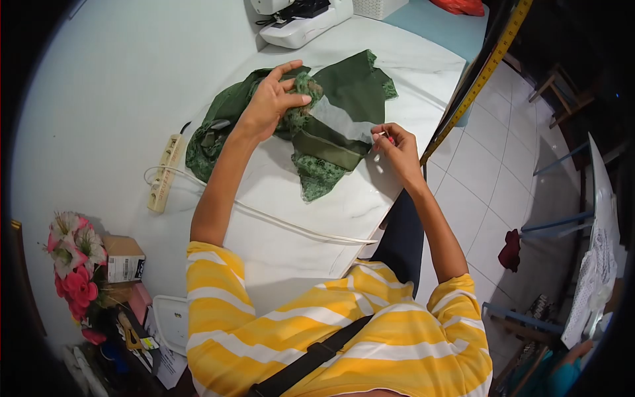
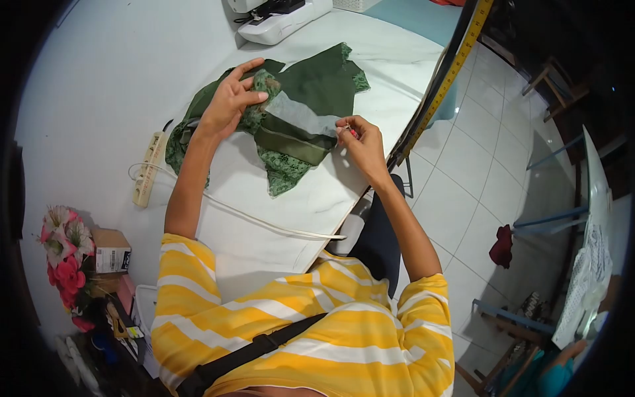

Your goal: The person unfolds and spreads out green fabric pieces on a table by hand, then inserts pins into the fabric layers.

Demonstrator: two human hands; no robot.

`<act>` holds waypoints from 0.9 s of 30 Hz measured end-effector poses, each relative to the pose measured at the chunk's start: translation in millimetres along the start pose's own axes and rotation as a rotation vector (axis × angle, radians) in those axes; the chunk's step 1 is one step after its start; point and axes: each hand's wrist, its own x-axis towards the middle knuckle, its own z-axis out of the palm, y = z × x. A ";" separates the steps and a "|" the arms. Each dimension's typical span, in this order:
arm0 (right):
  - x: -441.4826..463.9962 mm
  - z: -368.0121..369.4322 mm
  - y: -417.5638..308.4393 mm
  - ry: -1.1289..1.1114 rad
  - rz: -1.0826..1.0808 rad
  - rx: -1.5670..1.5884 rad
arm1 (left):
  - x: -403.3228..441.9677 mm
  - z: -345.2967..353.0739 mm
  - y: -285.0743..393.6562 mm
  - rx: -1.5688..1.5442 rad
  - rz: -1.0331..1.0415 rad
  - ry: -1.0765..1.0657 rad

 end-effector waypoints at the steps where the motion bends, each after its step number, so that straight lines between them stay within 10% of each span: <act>1: -1.3 1.5 2.0 0.016 0.013 0.008 | -4.8 3.9 -2.3 0.065 -0.016 -0.016; 12: 7.6 2.4 -32.7 0.044 -0.072 0.166 | -34.4 14.1 44.1 0.069 0.239 0.030; 17: 7.9 -23.4 -113.0 0.292 -0.481 0.122 | -52.9 -9.8 71.5 0.075 0.422 0.070; 27: 24.2 -22.7 -40.7 0.211 -0.425 -0.666 | -37.7 -79.3 -28.5 0.639 -0.314 0.048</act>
